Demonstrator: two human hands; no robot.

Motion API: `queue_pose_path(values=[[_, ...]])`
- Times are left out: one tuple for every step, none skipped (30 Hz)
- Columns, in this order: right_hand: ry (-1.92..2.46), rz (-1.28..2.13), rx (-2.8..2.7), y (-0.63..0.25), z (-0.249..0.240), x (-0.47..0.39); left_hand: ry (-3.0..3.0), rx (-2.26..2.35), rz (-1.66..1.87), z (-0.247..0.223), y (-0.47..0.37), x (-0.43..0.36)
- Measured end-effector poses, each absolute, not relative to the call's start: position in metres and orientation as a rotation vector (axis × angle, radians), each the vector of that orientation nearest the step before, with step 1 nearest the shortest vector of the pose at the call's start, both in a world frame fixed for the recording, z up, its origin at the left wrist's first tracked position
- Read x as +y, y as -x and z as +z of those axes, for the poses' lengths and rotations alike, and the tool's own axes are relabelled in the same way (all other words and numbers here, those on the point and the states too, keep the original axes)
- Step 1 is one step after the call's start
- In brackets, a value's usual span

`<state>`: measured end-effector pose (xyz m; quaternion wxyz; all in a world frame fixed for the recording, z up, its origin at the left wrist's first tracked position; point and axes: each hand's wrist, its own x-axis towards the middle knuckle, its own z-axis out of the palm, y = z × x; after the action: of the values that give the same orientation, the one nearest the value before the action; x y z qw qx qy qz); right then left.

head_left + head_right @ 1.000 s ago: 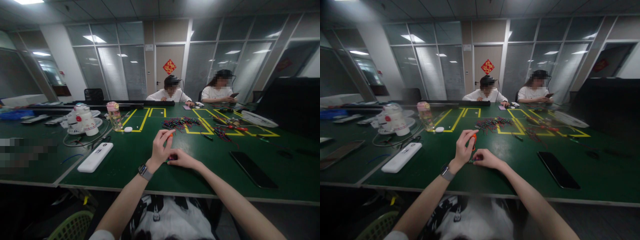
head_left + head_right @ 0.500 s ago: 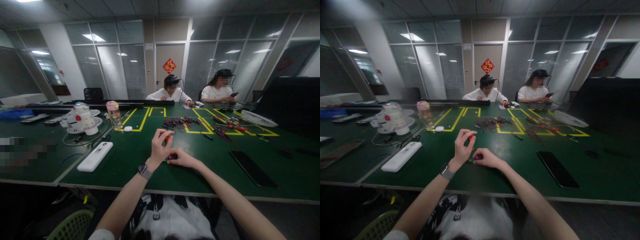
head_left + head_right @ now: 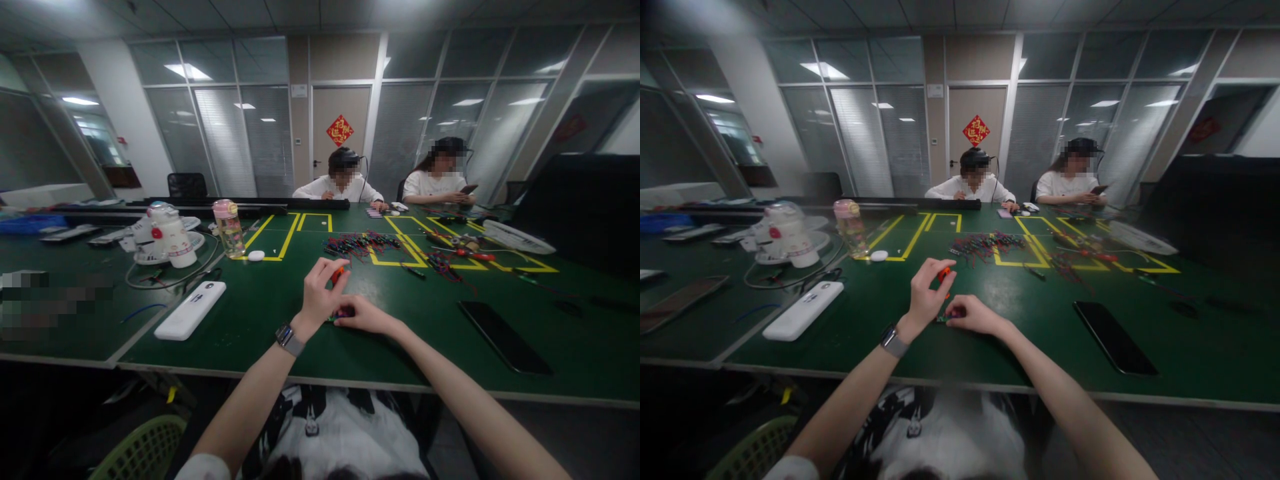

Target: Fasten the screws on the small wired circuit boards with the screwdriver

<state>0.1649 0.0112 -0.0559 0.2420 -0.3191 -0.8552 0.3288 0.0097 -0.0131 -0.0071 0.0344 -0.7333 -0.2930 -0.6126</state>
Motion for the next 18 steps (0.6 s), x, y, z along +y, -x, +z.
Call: queue_pose_path(values=[[0.871, 0.900, -2.338, -0.1649, -0.0563, 0.0113, 2.266, -0.900, -1.880, -0.0068, -0.0095, -0.0137], [0.869, 0.901, -2.337, -0.1648, -0.0566, 0.0115, 2.281, -0.890, -1.881, -0.0063, -0.0095, -0.0142], [0.867, 0.903, -2.337, -0.1648, -0.0569, 0.0117, 2.297, -0.872, -1.887, -0.0059, -0.0097, -0.0146], [0.865, 0.905, -2.336, -0.1649, -0.0572, 0.0119, 2.307, -0.854, -1.898, -0.0054, -0.0100, -0.0148], [0.862, 0.906, -2.337, -0.1649, -0.0575, 0.0121, 2.314, -0.841, -1.907, -0.0051, -0.0103, -0.0149], [0.858, 0.906, -2.341, -0.1651, -0.0577, 0.0122, 2.311, -0.832, -1.915, -0.0049, -0.0107, -0.0146], [0.855, 0.903, -2.344, -0.1652, -0.0580, 0.0124, 2.300, -0.828, -1.921, -0.0050, -0.0110, -0.0143], [0.855, 0.900, -2.345, -0.1654, -0.0583, 0.0125, 2.280, -0.827, -1.926, -0.0052, -0.0112, -0.0139], [0.857, 0.899, -2.344, -0.1656, -0.0585, 0.0125, 2.251, -0.825, -1.932, -0.0055, -0.0112, -0.0135], [0.861, 0.900, -2.340, -0.1657, -0.0587, 0.0126, 2.216, -0.818, -1.940, -0.0059, -0.0110, -0.0133], [0.864, 0.902, -2.335, -0.1658, -0.0588, 0.0125, 2.182, -0.805, -1.950, -0.0063, -0.0108, -0.0133], [0.864, 0.903, -2.331, -0.1658, -0.0589, 0.0125, 2.156, -0.792, -1.959, -0.0065, -0.0104, -0.0135], [0.864, 0.903, -2.330, -0.1657, -0.0588, 0.0124, 2.150, -0.784, -1.961, -0.0066, -0.0101, -0.0140], [0.861, 0.903, -2.332, -0.1655, -0.0586, 0.0123, 2.161, -0.780, -1.959, -0.0066, -0.0098, -0.0145], [0.860, 0.901, -2.334, -0.1652, -0.0584, 0.0121, 2.194, -0.779, -1.952, -0.0065, -0.0096, -0.0152], [0.861, 0.901, -2.336, -0.1650, -0.0581, 0.0119, 2.239, -0.778, -1.941, -0.0064, -0.0095, -0.0157], [0.863, 0.903, -2.337, -0.1648, -0.0578, 0.0118, 2.284, -0.775, -1.933, -0.0063, -0.0096, -0.0161], [0.865, 0.908, -2.336, -0.1646, -0.0575, 0.0116, 2.319, -0.768, -1.929, -0.0062, -0.0098, -0.0162]])
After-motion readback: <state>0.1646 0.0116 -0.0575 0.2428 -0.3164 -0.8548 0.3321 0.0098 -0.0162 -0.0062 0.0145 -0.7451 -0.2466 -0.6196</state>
